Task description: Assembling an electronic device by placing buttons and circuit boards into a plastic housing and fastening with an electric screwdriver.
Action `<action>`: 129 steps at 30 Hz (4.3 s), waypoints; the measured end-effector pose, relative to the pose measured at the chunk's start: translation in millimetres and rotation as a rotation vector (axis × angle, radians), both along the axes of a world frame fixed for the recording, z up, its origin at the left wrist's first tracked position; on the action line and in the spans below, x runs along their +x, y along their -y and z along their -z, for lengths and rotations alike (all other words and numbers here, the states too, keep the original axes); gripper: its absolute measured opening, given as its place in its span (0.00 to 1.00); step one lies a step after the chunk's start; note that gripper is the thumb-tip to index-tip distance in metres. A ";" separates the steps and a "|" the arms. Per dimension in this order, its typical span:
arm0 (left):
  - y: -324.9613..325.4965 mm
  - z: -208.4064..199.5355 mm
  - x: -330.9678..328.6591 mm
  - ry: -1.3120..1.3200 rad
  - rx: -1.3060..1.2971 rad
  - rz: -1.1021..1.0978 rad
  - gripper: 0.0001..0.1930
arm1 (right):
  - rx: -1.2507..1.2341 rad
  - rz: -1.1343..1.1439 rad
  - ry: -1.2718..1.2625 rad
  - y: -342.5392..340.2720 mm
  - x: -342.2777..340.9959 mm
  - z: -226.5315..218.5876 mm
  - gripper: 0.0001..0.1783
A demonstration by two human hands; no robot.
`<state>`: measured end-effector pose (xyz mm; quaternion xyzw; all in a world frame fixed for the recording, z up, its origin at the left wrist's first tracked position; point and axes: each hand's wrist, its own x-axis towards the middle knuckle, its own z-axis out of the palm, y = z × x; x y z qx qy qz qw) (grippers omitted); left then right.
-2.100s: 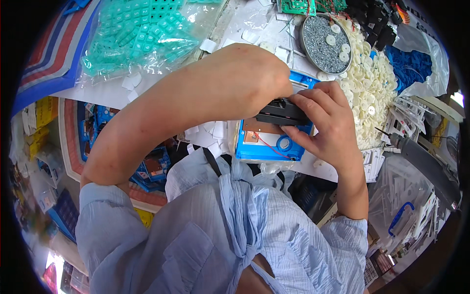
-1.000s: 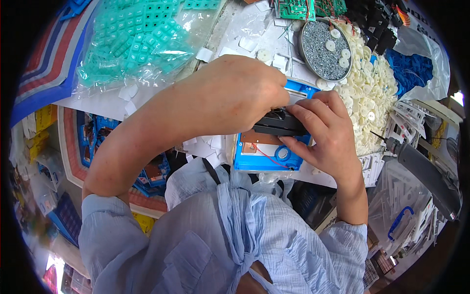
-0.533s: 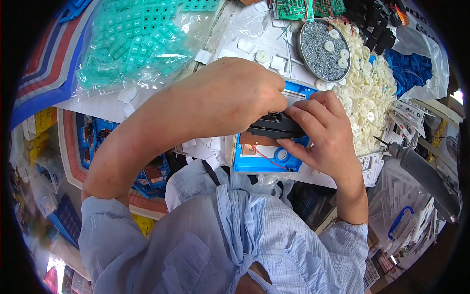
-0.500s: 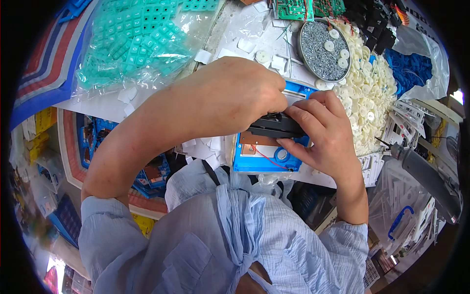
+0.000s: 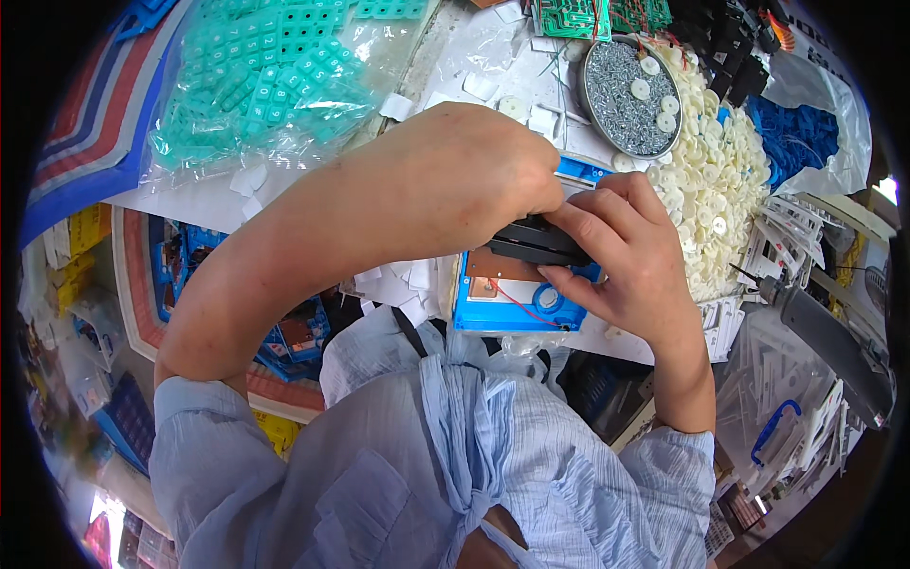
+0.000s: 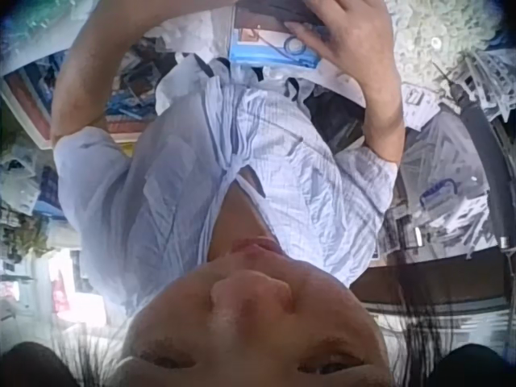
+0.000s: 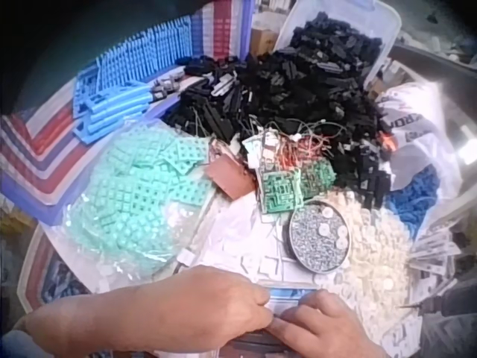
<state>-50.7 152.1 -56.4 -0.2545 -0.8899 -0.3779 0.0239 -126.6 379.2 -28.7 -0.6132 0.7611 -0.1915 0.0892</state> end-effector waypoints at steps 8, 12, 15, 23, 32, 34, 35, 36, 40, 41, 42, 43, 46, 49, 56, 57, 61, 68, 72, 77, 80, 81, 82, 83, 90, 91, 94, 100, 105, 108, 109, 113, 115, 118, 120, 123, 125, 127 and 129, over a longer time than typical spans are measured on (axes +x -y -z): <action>-2.2 3.4 2.4 -0.004 -0.028 0.006 0.05 | 0.030 0.003 0.056 5.0 4.7 -2.6 0.27; -6.9 1.7 14.9 0.039 -0.053 -0.038 0.05 | 0.042 -0.007 0.031 6.2 7.1 -3.7 0.26; -10.0 -2.1 25.8 0.136 -0.009 -0.096 0.04 | 0.053 -0.010 -0.011 5.4 8.8 -3.9 0.25; -17.7 8.7 41.9 0.189 0.076 -0.212 0.08 | 0.075 0.059 -0.144 3.2 26.1 -8.8 0.27; -13.3 4.4 -0.4 0.425 0.129 -0.190 0.10 | 0.090 0.050 -0.109 3.0 25.4 -10.7 0.29; -12.5 4.1 -3.5 0.450 0.097 -0.162 0.11 | 0.083 0.052 -0.083 2.5 24.6 -9.0 0.28; -12.6 4.1 -4.0 0.437 0.088 -0.159 0.11 | 0.079 0.052 -0.070 2.3 23.9 -8.4 0.28; -12.9 3.9 -4.2 0.424 0.079 -0.157 0.11 | 0.073 0.045 -0.062 2.0 22.8 -8.0 0.29; -15.2 11.6 -1.3 0.336 0.053 -0.143 0.10 | 0.030 0.071 -0.001 -1.5 21.6 -4.1 0.32; -15.8 10.7 -3.2 0.336 0.017 -0.119 0.10 | 0.014 0.091 0.022 -3.2 22.1 -1.6 0.33; -16.4 10.4 -4.8 0.336 -0.018 -0.095 0.10 | -0.006 0.108 0.042 -6.6 23.0 1.4 0.34; -16.3 10.3 -4.8 0.300 -0.002 -0.080 0.10 | -0.028 0.126 0.061 -11.6 24.5 4.8 0.35; -14.6 10.8 -4.6 0.256 0.033 -0.045 0.09 | -0.104 0.143 0.070 -17.5 25.8 12.8 0.36; -16.4 12.5 -5.1 0.298 0.041 -0.057 0.10 | -0.156 0.135 0.041 -17.9 23.6 16.5 0.36; -15.5 4.2 -13.3 0.356 0.055 -0.034 0.10 | -0.134 0.147 0.081 -21.8 21.5 13.4 0.36; -13.8 2.3 -19.4 0.389 0.058 -0.001 0.10 | -0.142 0.157 0.088 -23.0 21.9 12.8 0.36; -26.7 5.2 -71.9 -0.079 -0.114 -0.226 0.10 | -0.181 0.176 0.122 -21.2 21.6 12.4 0.35; -71.4 50.1 -149.2 -0.163 -0.490 -0.185 0.08 | -0.185 0.285 0.109 -37.5 36.7 11.3 0.35; -70.3 51.8 -146.7 -0.020 -0.584 -0.160 0.13 | -0.334 0.361 0.042 -85.9 43.7 -24.8 0.23; -82.3 44.1 -155.3 -0.065 -0.593 -0.180 0.12 | -1.419 0.564 0.117 -177.7 -17.6 -77.2 0.26; -80.8 36.2 -158.7 -0.034 -0.651 -0.154 0.12 | -1.228 0.526 0.559 -117.6 -54.5 -74.3 0.34; -81.8 37.8 -161.9 -0.066 -0.649 -0.157 0.12 | -1.026 0.403 0.690 -117.5 -69.1 -71.6 0.36; -78.8 32.6 -159.0 -0.086 -0.655 -0.171 0.12 | -0.917 0.310 0.771 -117.2 -75.3 -68.0 0.36; -76.4 27.3 -156.2 -0.128 -0.623 -0.197 0.11 | -0.801 0.230 0.841 -117.0 -78.5 -66.4 0.37; -57.8 -22.8 -1.0 -0.153 -0.040 -0.096 0.04 | -1.077 0.242 1.019 -58.3 -7.3 -45.8 0.28; -63.4 -13.7 24.3 -0.152 0.068 -0.153 0.03 | -1.050 0.132 1.081 -49.0 4.6 -47.5 0.24; -71.4 -11.8 59.0 -0.043 0.163 -0.227 0.05 | -0.962 0.027 1.170 -34.3 40.0 -70.6 0.17; -70.3 -8.7 79.8 -0.049 0.205 -0.328 0.07 | -0.871 -0.059 1.145 -17.7 51.9 -65.3 0.19; -67.6 -10.5 80.4 -0.085 0.224 -0.345 0.10 | -0.851 -0.042 1.108 -18.1 51.4 -68.0 0.20; -65.8 -9.1 79.6 -0.107 0.216 -0.345 0.11 | -0.848 -0.011 1.124 -15.7 54.0 -65.2 0.21; -65.0 -9.3 79.1 -0.112 0.205 -0.340 0.11 | -0.852 0.003 1.126 -15.2 55.0 -64.8 0.21; -63.5 -9.8 76.6 -0.201 0.138 -0.327 0.13 | -0.858 0.038 1.122 -15.6 56.6 -64.9 0.20; -63.2 -0.3 77.5 -0.239 0.145 -0.308 0.16 | -0.861 0.031 1.125 -16.5 53.1 -62.5 0.20; -59.5 0.0 78.5 -0.172 0.138 -0.416 0.22 | -0.894 0.053 1.097 -20.6 45.6 -56.7 0.18; -55.1 17.0 79.0 -0.171 0.086 -0.515 0.26 | -0.914 0.084 1.060 -25.8 40.4 -55.0 0.18; -56.0 35.9 78.5 -0.184 0.023 -0.525 0.28 | -0.892 0.099 1.051 -30.6 32.1 -59.3 0.17; -55.0 42.0 78.4 -0.199 -0.017 -0.503 0.28 | -0.871 0.084 1.049 -29.8 25.3 -57.7 0.18; -51.6 45.0 77.8 -0.216 -0.055 -0.478 0.28 | -0.864 0.073 1.036 -28.5 21.2 -57.1 0.18; -49.8 45.0 75.2 -0.185 0.007 -0.459 0.27 | -0.861 0.074 1.023 -28.0 18.5 -58.0 0.18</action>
